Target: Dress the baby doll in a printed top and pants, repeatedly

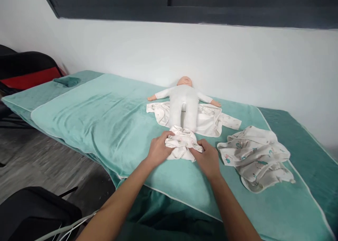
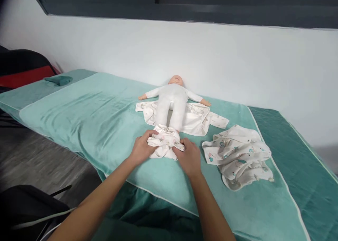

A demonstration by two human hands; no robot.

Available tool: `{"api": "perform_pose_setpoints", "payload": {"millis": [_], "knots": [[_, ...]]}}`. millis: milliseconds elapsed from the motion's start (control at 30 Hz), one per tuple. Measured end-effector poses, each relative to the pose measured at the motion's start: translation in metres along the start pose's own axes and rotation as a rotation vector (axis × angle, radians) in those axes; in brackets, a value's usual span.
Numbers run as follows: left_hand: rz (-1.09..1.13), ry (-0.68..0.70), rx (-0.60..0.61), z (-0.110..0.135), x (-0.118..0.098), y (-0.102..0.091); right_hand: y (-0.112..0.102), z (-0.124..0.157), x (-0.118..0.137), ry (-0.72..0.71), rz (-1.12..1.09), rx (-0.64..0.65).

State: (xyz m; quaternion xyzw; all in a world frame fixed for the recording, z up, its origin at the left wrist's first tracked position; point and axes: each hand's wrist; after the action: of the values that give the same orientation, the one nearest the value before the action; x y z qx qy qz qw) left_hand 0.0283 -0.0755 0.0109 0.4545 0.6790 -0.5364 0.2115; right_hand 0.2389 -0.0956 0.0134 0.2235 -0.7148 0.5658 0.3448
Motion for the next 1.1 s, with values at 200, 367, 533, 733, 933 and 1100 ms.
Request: {"api": "perform_pose_setpoints", "payload": {"millis": [200, 367, 533, 733, 933, 1100], "knots": [[0.423, -0.219, 0.026, 0.004, -0.015, 0.000, -0.007, 0.005, 0.007, 0.097, -0.179, 0.108], [0.776, -0.373, 0.151, 0.003, -0.029, -0.018, -0.017, 0.010, 0.015, 0.334, -0.557, 0.586], [1.003, -0.404, 0.276, 0.010, -0.022, -0.035, -0.024, 0.017, 0.009, 0.405, -0.811, 0.689], [0.891, -0.127, 0.688, -0.005, -0.041, -0.087, -0.062, 0.002, 0.041, 0.088, -0.649, 0.906], [0.254, 0.147, 1.060, -0.042, -0.107, -0.143, -0.104, -0.026, 0.123, -0.305, -0.036, 1.024], [0.155, 0.240, 0.599, -0.062, -0.136, -0.154, -0.110, -0.047, 0.184, -0.368, -0.180, 0.882]]}}
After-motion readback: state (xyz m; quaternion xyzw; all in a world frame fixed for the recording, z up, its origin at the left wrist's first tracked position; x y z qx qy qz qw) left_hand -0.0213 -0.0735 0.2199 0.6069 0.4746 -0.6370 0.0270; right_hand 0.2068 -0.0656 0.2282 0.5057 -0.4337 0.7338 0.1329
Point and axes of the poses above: each hand's wrist, its own z-axis away from the middle knuckle, its own y-axis out of the palm, x = y × z, and after that the axes turned 13 degrees about y, right-handed
